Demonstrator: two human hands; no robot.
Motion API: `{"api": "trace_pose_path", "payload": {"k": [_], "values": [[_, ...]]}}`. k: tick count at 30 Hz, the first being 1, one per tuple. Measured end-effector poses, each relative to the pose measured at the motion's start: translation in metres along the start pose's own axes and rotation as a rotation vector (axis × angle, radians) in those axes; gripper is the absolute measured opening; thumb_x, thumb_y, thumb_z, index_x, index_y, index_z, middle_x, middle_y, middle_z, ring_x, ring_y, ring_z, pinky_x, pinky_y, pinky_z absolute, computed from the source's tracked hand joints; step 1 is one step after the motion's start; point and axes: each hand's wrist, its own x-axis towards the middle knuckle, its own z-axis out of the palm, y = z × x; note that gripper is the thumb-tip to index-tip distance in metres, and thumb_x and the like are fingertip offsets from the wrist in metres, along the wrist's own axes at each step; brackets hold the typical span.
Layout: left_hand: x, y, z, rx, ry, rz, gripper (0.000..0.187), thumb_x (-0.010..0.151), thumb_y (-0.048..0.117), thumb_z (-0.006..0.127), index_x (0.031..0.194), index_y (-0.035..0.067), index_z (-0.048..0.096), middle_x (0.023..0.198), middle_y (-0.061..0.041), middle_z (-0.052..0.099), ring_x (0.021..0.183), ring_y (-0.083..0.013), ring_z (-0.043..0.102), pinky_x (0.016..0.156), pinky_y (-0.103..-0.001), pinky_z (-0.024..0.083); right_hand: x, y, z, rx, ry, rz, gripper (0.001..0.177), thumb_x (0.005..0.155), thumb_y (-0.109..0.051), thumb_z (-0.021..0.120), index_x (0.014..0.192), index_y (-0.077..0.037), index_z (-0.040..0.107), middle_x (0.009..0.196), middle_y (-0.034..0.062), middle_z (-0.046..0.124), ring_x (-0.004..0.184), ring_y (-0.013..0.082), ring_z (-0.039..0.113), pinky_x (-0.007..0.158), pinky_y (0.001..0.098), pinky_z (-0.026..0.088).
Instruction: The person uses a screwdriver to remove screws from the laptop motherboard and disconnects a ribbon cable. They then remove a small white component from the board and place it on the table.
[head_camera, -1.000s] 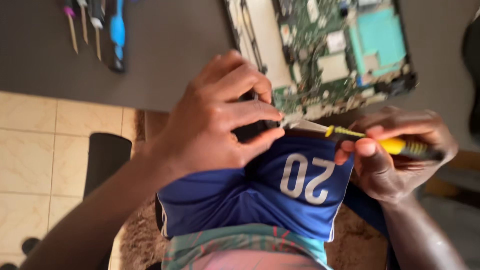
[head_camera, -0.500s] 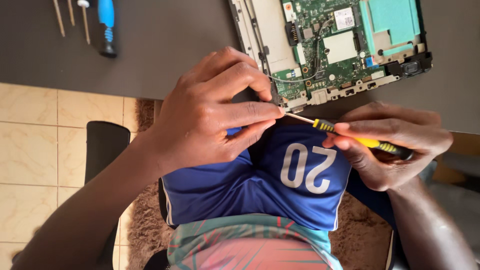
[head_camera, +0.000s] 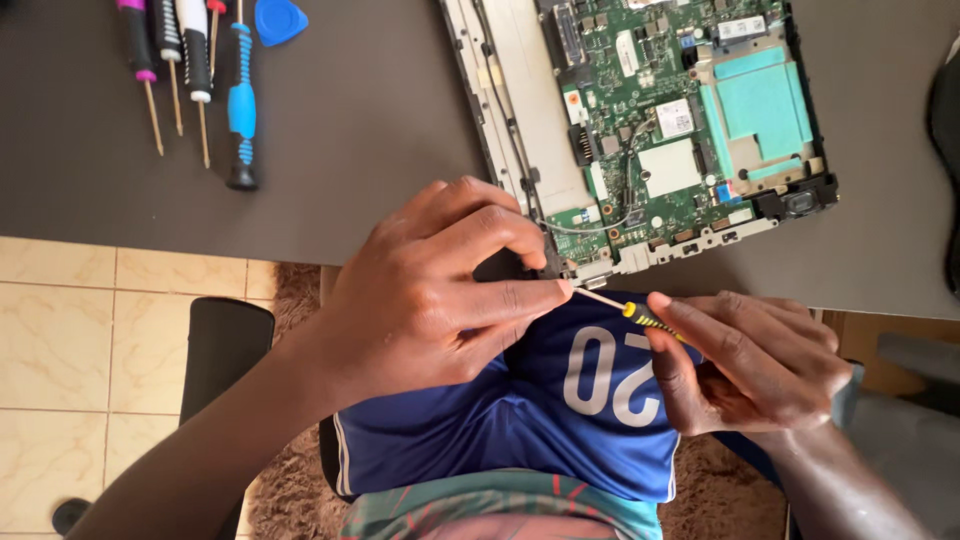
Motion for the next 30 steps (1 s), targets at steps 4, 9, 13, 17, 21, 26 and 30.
{"api": "trace_pose_path", "payload": {"k": [4, 9, 13, 17, 21, 26, 30], "values": [[0.001, 0.0, 0.001, 0.019, -0.018, -0.004, 0.024, 0.086, 0.013, 0.084, 0.109, 0.018, 0.08, 0.109, 0.0, 0.063, 0.113, -0.0243, 0.061, 0.09, -0.041, 0.05, -0.005, 0.002, 0.003, 0.044, 0.007, 0.022, 0.02, 0.085, -0.003, 0.076, 0.102, 0.006, 0.073, 0.074, 0.0133, 0.073, 0.063, 0.0196, 0.074, 0.054, 0.0297, 0.056], [0.003, 0.001, 0.0, 0.017, -0.019, -0.007, 0.023, 0.086, 0.015, 0.085, 0.108, 0.018, 0.08, 0.109, 0.001, 0.063, 0.112, -0.0241, 0.061, 0.089, -0.04, 0.051, -0.009, 0.002, 0.008, 0.016, -0.077, -0.036, 0.016, 0.088, -0.006, 0.072, 0.1, 0.005, 0.073, 0.079, 0.0149, 0.076, 0.062, 0.0204, 0.074, 0.053, 0.0309, 0.057], [0.005, 0.002, 0.001, -0.002, -0.008, -0.022, 0.017, 0.09, 0.014, 0.086, 0.105, 0.016, 0.08, 0.107, 0.0, 0.064, 0.109, -0.024, 0.062, 0.089, -0.04, 0.053, -0.012, -0.014, 0.016, 0.129, -0.225, 0.268, 0.02, 0.086, -0.015, 0.078, 0.095, 0.003, 0.073, 0.073, 0.0088, 0.076, 0.039, 0.0098, 0.059, 0.035, 0.0287, 0.042], [0.008, 0.003, 0.0, -0.017, -0.014, -0.034, 0.018, 0.089, 0.013, 0.085, 0.105, 0.015, 0.08, 0.106, 0.0, 0.064, 0.109, -0.0245, 0.062, 0.089, -0.039, 0.053, -0.011, -0.026, 0.01, 1.025, -0.281, 1.018, 0.018, 0.094, -0.013, 0.07, 0.106, 0.001, 0.07, 0.077, 0.011, 0.08, 0.051, 0.0123, 0.065, 0.042, 0.0261, 0.051], [0.006, 0.004, 0.0, -0.021, -0.014, -0.046, 0.016, 0.089, 0.013, 0.086, 0.104, 0.015, 0.08, 0.106, -0.001, 0.064, 0.108, -0.0249, 0.062, 0.089, -0.039, 0.053, -0.014, -0.023, 0.016, 0.393, -0.153, 0.49, 0.022, 0.089, -0.004, 0.076, 0.108, 0.002, 0.068, 0.084, 0.0131, 0.077, 0.056, 0.0137, 0.067, 0.049, 0.0269, 0.052], [0.006, 0.004, 0.0, -0.041, -0.022, -0.051, 0.016, 0.089, 0.012, 0.085, 0.104, 0.015, 0.081, 0.106, -0.001, 0.064, 0.109, -0.0254, 0.062, 0.09, -0.039, 0.053, -0.014, -0.027, 0.026, 0.043, -0.005, 0.168, 0.03, 0.088, 0.002, 0.081, 0.112, 0.003, 0.064, 0.096, 0.0147, 0.074, 0.077, 0.0229, 0.075, 0.064, 0.0324, 0.058], [0.007, 0.004, 0.0, -0.065, -0.008, -0.067, 0.016, 0.088, 0.011, 0.086, 0.103, 0.013, 0.08, 0.105, -0.001, 0.065, 0.107, -0.0252, 0.062, 0.088, -0.037, 0.054, 0.003, -0.03, 0.009, -0.214, 0.04, -0.052, 0.025, 0.086, 0.004, 0.081, 0.109, 0.002, 0.071, 0.098, 0.0133, 0.076, 0.078, 0.0231, 0.072, 0.065, 0.0345, 0.053]]}}
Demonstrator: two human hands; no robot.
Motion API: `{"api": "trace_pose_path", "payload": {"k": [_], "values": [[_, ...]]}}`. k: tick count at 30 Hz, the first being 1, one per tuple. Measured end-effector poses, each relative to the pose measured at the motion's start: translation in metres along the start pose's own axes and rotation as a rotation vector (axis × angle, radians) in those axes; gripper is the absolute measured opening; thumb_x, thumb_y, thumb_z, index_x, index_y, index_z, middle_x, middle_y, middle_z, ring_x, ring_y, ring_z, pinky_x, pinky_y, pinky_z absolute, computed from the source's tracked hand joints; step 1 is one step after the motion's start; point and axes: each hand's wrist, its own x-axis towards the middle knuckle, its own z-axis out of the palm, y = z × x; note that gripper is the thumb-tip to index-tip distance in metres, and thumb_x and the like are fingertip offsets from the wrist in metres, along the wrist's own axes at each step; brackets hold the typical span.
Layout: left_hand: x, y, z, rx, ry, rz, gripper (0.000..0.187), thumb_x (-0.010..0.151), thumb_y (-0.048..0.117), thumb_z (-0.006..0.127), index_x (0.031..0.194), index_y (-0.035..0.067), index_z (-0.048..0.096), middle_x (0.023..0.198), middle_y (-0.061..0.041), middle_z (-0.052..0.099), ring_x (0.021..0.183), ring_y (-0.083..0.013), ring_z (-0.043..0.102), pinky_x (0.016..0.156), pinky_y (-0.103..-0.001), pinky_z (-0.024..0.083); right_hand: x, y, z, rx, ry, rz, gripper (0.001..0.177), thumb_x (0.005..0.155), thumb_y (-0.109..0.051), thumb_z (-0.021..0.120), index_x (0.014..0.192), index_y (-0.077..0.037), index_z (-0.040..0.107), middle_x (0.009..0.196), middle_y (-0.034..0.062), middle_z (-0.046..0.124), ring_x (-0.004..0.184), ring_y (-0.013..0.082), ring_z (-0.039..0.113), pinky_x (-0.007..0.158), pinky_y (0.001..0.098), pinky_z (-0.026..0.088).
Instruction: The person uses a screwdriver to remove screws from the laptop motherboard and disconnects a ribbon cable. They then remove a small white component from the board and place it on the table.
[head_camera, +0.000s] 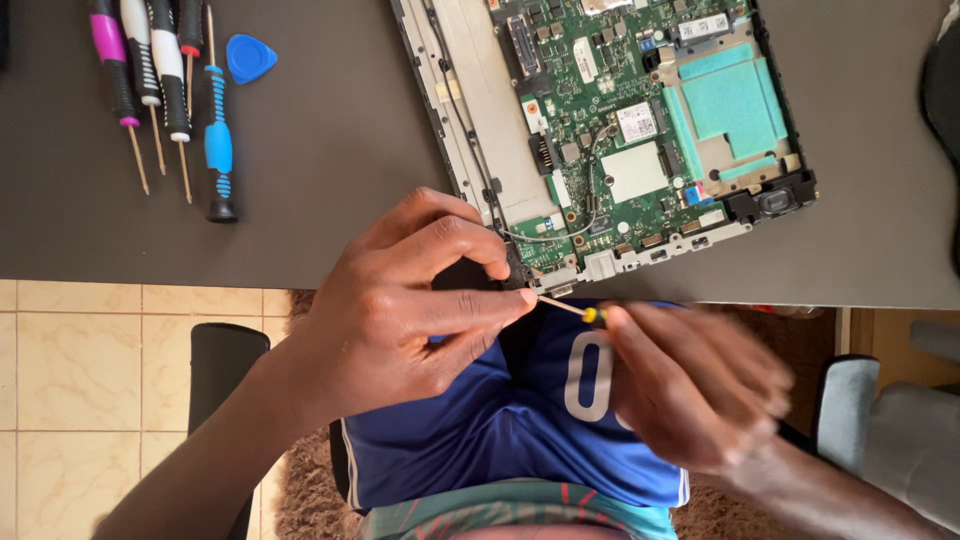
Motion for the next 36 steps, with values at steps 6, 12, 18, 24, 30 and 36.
{"api": "trace_pose_path", "payload": {"k": [6, 12, 18, 24, 30, 36], "values": [[-0.001, -0.001, 0.002, -0.023, 0.027, -0.04, 0.017, 0.085, 0.009, 0.088, 0.1, 0.009, 0.08, 0.104, 0.0, 0.068, 0.108, -0.0227, 0.064, 0.088, -0.036, 0.055, 0.017, 0.008, -0.006, -0.026, 0.035, 0.04, 0.029, 0.08, 0.005, 0.083, 0.104, -0.007, 0.075, 0.101, 0.011, 0.071, 0.084, 0.027, 0.063, 0.068, 0.0397, 0.05], [-0.001, 0.001, 0.003, -0.012, 0.032, -0.035, 0.018, 0.085, 0.011, 0.09, 0.1, 0.01, 0.08, 0.104, -0.001, 0.066, 0.108, -0.0227, 0.063, 0.089, -0.036, 0.055, 0.001, 0.016, 0.0, 0.086, -0.017, 0.143, 0.033, 0.087, 0.005, 0.086, 0.113, -0.009, 0.072, 0.107, 0.011, 0.064, 0.087, 0.0167, 0.064, 0.061, 0.0277, 0.049], [0.0, 0.002, 0.003, -0.004, 0.02, -0.044, 0.019, 0.084, 0.012, 0.09, 0.101, 0.011, 0.081, 0.103, 0.0, 0.066, 0.106, -0.0223, 0.062, 0.088, -0.037, 0.053, -0.005, 0.021, 0.008, -0.02, -0.065, 0.103, 0.033, 0.083, -0.004, 0.085, 0.111, -0.005, 0.066, 0.099, 0.0113, 0.067, 0.077, 0.0213, 0.059, 0.067, 0.0394, 0.042], [0.0, 0.002, 0.002, -0.015, 0.018, -0.052, 0.02, 0.084, 0.012, 0.089, 0.102, 0.012, 0.081, 0.102, 0.001, 0.066, 0.106, -0.0218, 0.062, 0.089, -0.036, 0.052, -0.003, 0.016, 0.009, -0.047, -0.093, 0.142, 0.032, 0.092, -0.007, 0.081, 0.115, -0.005, 0.059, 0.1, 0.0102, 0.065, 0.084, 0.0249, 0.059, 0.078, 0.043, 0.041], [0.001, 0.002, 0.002, -0.03, 0.017, -0.051, 0.021, 0.083, 0.011, 0.089, 0.103, 0.012, 0.081, 0.102, 0.0, 0.065, 0.106, -0.0225, 0.062, 0.089, -0.035, 0.053, 0.007, 0.003, 0.005, -0.117, -0.032, 0.139, 0.043, 0.087, -0.007, 0.082, 0.122, -0.005, 0.058, 0.092, 0.0135, 0.061, 0.079, 0.0233, 0.059, 0.062, 0.0366, 0.047], [0.001, 0.002, 0.002, -0.036, 0.017, -0.064, 0.02, 0.084, 0.01, 0.089, 0.103, 0.01, 0.081, 0.102, -0.001, 0.066, 0.105, -0.0225, 0.062, 0.087, -0.036, 0.052, -0.007, 0.0, 0.006, -0.003, -0.129, 0.151, 0.041, 0.091, -0.003, 0.08, 0.121, 0.005, 0.053, 0.101, 0.0189, 0.064, 0.072, 0.022, 0.066, 0.052, 0.0331, 0.05]]}}
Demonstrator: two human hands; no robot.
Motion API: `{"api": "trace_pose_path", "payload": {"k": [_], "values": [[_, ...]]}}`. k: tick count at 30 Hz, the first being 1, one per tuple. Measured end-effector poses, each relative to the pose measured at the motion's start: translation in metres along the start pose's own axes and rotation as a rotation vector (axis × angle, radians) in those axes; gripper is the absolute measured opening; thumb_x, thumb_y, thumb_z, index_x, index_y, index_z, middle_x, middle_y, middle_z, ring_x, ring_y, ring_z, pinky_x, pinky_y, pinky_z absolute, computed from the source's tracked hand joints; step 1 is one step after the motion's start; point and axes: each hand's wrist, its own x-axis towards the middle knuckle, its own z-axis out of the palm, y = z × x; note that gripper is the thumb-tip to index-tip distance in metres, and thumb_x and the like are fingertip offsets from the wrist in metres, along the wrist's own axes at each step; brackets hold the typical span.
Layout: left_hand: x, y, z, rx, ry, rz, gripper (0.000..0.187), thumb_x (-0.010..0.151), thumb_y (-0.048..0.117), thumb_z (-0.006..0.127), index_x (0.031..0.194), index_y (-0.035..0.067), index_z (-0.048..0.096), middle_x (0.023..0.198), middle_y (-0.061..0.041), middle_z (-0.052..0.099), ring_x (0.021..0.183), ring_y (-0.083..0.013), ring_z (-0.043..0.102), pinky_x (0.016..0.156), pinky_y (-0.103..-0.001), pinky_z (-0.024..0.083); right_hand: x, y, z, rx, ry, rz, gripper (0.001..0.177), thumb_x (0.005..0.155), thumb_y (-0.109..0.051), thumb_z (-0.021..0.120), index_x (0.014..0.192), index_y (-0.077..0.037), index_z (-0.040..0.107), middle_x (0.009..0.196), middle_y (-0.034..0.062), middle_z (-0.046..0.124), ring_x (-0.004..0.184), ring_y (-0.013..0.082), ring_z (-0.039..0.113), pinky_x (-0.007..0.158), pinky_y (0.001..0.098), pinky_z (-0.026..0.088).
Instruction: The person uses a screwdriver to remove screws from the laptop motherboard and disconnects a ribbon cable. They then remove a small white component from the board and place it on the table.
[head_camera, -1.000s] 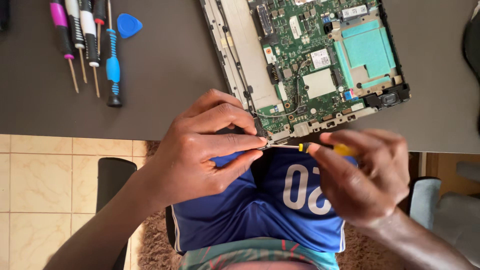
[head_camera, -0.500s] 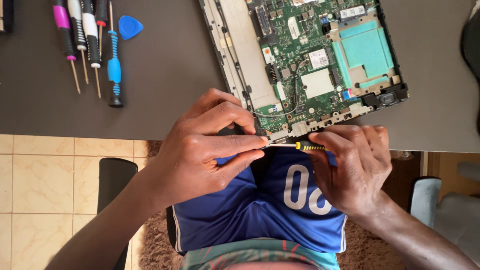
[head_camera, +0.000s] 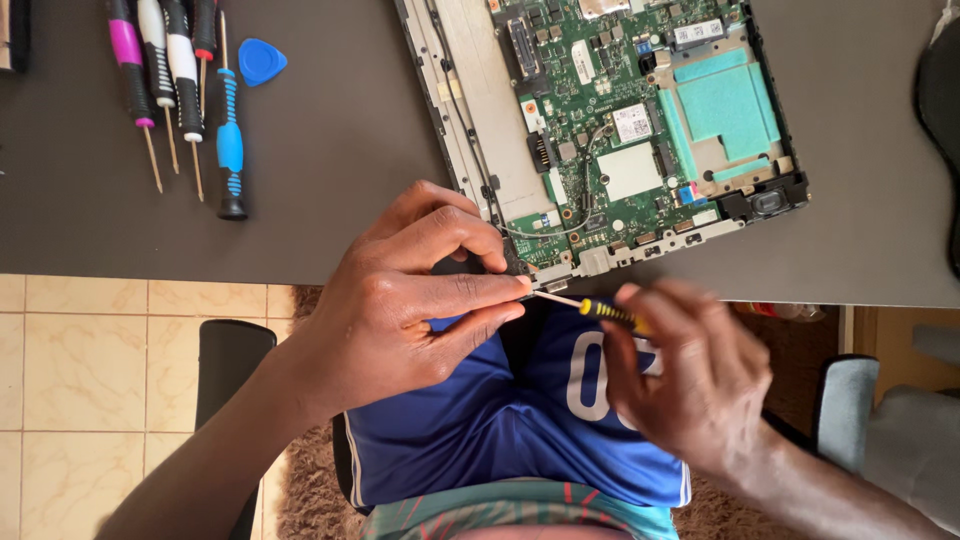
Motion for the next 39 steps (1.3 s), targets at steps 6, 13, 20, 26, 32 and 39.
{"api": "trace_pose_path", "payload": {"k": [6, 13, 20, 26, 32, 39], "values": [[-0.001, 0.0, -0.001, -0.003, -0.002, 0.011, 0.021, 0.084, 0.011, 0.089, 0.104, 0.01, 0.081, 0.103, -0.001, 0.066, 0.106, -0.0232, 0.062, 0.088, -0.036, 0.053, -0.02, -0.013, 0.02, 0.218, -0.076, 0.134, 0.035, 0.091, 0.0, 0.075, 0.118, 0.003, 0.053, 0.098, 0.0162, 0.066, 0.064, 0.0201, 0.066, 0.051, 0.0344, 0.051], [0.0, 0.002, -0.001, 0.022, 0.016, 0.012, 0.02, 0.084, 0.011, 0.089, 0.102, 0.011, 0.079, 0.103, 0.0, 0.066, 0.106, -0.0238, 0.061, 0.09, -0.037, 0.053, -0.006, -0.006, 0.007, 0.259, -0.099, 0.153, 0.023, 0.087, -0.006, 0.08, 0.103, 0.001, 0.067, 0.063, 0.005, 0.063, 0.046, 0.0124, 0.06, 0.04, 0.0327, 0.044], [-0.001, 0.007, 0.01, 0.165, 0.091, 0.012, 0.022, 0.086, 0.017, 0.091, 0.103, 0.011, 0.079, 0.099, -0.001, 0.064, 0.105, -0.0245, 0.063, 0.086, -0.037, 0.054, -0.01, 0.035, -0.015, 0.149, 0.01, -0.075, 0.024, 0.087, -0.013, 0.076, 0.106, 0.003, 0.079, 0.067, 0.0033, 0.071, 0.045, 0.0065, 0.056, 0.04, 0.0279, 0.041], [0.003, 0.011, 0.012, 0.174, 0.093, -0.02, 0.022, 0.083, 0.013, 0.091, 0.102, 0.012, 0.079, 0.097, -0.001, 0.063, 0.102, -0.0241, 0.062, 0.084, -0.036, 0.054, -0.005, 0.042, -0.027, 0.131, 0.014, -0.05, 0.014, 0.089, -0.009, 0.073, 0.101, -0.001, 0.073, 0.087, 0.0132, 0.074, 0.068, 0.0166, 0.071, 0.057, 0.0289, 0.055], [0.004, 0.011, 0.012, 0.197, 0.079, -0.009, 0.023, 0.082, 0.012, 0.09, 0.102, 0.011, 0.079, 0.096, -0.001, 0.063, 0.101, -0.0251, 0.061, 0.085, -0.036, 0.054, 0.001, 0.031, -0.026, 0.067, 0.017, 0.011, 0.018, 0.079, -0.005, 0.077, 0.095, 0.002, 0.078, 0.082, 0.0132, 0.075, 0.061, 0.0148, 0.07, 0.048, 0.0269, 0.051], [0.004, 0.011, 0.012, 0.202, 0.082, 0.001, 0.024, 0.082, 0.013, 0.09, 0.103, 0.011, 0.079, 0.097, -0.001, 0.063, 0.101, -0.0247, 0.061, 0.087, -0.037, 0.055, 0.005, 0.007, -0.035, 0.058, 0.009, 0.038, 0.031, 0.082, -0.001, 0.077, 0.112, 0.006, 0.074, 0.09, 0.0134, 0.074, 0.069, 0.0184, 0.071, 0.056, 0.0296, 0.055]]}}
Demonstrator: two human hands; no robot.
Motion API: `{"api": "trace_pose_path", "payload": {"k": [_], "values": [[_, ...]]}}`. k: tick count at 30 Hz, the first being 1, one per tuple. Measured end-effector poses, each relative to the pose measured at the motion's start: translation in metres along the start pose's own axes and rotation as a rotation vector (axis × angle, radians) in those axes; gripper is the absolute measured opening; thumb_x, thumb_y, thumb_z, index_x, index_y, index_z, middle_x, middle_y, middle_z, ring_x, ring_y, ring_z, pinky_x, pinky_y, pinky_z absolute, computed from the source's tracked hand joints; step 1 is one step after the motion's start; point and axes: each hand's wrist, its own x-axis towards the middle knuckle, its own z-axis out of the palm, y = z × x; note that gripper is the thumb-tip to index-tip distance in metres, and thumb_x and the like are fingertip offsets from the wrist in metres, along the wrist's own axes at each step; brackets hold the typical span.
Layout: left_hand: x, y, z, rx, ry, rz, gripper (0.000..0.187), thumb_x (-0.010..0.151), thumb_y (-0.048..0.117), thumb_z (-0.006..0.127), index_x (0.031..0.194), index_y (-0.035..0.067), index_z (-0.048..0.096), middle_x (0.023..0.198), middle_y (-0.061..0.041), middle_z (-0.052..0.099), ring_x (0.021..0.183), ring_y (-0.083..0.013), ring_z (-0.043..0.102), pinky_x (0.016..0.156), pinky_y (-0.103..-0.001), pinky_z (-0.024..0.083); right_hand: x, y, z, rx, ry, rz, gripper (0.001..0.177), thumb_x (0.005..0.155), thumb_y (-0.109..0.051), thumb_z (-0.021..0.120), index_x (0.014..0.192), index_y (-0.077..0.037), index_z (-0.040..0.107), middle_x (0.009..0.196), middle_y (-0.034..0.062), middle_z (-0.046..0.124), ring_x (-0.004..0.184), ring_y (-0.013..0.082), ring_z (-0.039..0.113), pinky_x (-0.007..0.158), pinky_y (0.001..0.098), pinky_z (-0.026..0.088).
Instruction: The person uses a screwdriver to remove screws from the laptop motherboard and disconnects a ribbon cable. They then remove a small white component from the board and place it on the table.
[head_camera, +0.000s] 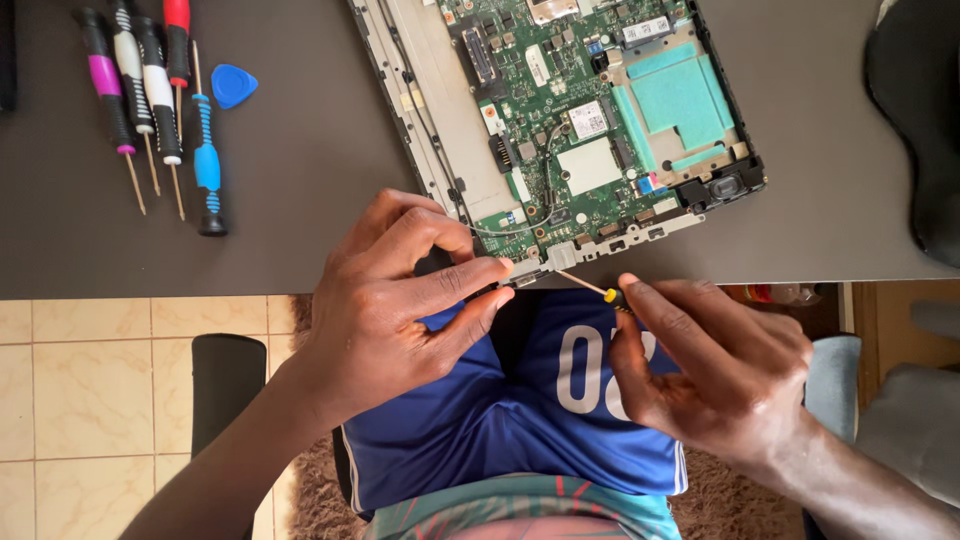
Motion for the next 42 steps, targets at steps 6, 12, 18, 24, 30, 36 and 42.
{"api": "trace_pose_path", "payload": {"k": [6, 12, 18, 24, 30, 36, 42], "values": [[-0.002, -0.002, 0.0, -0.003, 0.0, 0.003, 0.023, 0.081, 0.013, 0.091, 0.102, 0.011, 0.08, 0.097, -0.002, 0.063, 0.101, -0.0251, 0.062, 0.081, -0.036, 0.054, 0.008, -0.027, -0.008, -0.17, -0.024, -0.01, 0.031, 0.079, 0.002, 0.079, 0.11, 0.008, 0.074, 0.091, 0.0147, 0.073, 0.067, 0.0207, 0.071, 0.055, 0.0307, 0.055], [-0.002, -0.002, 0.0, -0.024, 0.012, 0.0, 0.022, 0.082, 0.013, 0.091, 0.102, 0.011, 0.081, 0.096, -0.001, 0.064, 0.101, -0.0234, 0.062, 0.081, -0.035, 0.054, 0.008, -0.038, -0.008, -0.215, -0.03, 0.024, 0.033, 0.081, 0.001, 0.08, 0.112, 0.006, 0.074, 0.092, 0.0136, 0.072, 0.07, 0.0232, 0.072, 0.059, 0.0332, 0.055], [-0.002, -0.001, -0.001, -0.031, 0.01, 0.003, 0.022, 0.082, 0.013, 0.091, 0.102, 0.011, 0.081, 0.098, -0.001, 0.064, 0.102, -0.0232, 0.061, 0.083, -0.036, 0.054, 0.003, -0.034, -0.007, -0.199, -0.022, 0.042, 0.031, 0.083, 0.001, 0.08, 0.113, 0.005, 0.074, 0.094, 0.0118, 0.072, 0.071, 0.0215, 0.072, 0.059, 0.0321, 0.054], [-0.002, -0.001, -0.002, -0.019, 0.008, 0.013, 0.02, 0.084, 0.015, 0.09, 0.102, 0.013, 0.081, 0.099, -0.001, 0.063, 0.104, -0.0241, 0.061, 0.085, -0.036, 0.054, -0.001, -0.036, -0.006, -0.206, -0.027, 0.049, 0.032, 0.083, 0.001, 0.079, 0.115, 0.005, 0.074, 0.096, 0.0122, 0.072, 0.072, 0.0216, 0.072, 0.06, 0.0317, 0.054], [-0.003, -0.002, -0.002, -0.014, 0.011, 0.017, 0.02, 0.084, 0.016, 0.09, 0.102, 0.014, 0.081, 0.099, 0.0, 0.063, 0.105, -0.0241, 0.061, 0.086, -0.037, 0.054, -0.002, -0.043, -0.003, -0.171, -0.066, 0.086, 0.035, 0.084, 0.0, 0.079, 0.117, 0.009, 0.072, 0.096, 0.0142, 0.073, 0.065, 0.0158, 0.07, 0.053, 0.028, 0.053], [-0.002, -0.002, -0.002, -0.016, 0.011, 0.022, 0.02, 0.085, 0.016, 0.09, 0.103, 0.013, 0.081, 0.1, 0.0, 0.063, 0.105, -0.0237, 0.061, 0.086, -0.036, 0.054, 0.005, -0.036, -0.013, -0.191, -0.122, 0.076, 0.036, 0.086, 0.001, 0.078, 0.122, 0.002, 0.074, 0.094, 0.011, 0.074, 0.059, 0.0147, 0.065, 0.049, 0.0287, 0.05], [-0.003, 0.001, -0.002, -0.007, -0.002, -0.011, 0.02, 0.086, 0.015, 0.088, 0.104, 0.011, 0.08, 0.1, -0.001, 0.063, 0.105, -0.0238, 0.061, 0.085, -0.036, 0.054, 0.009, -0.019, -0.02, -0.237, -0.13, 0.034, 0.044, 0.083, 0.001, 0.073, 0.127, -0.005, 0.073, 0.103, 0.013, 0.074, 0.081, 0.023, 0.067, 0.07, 0.0397, 0.054]]}}
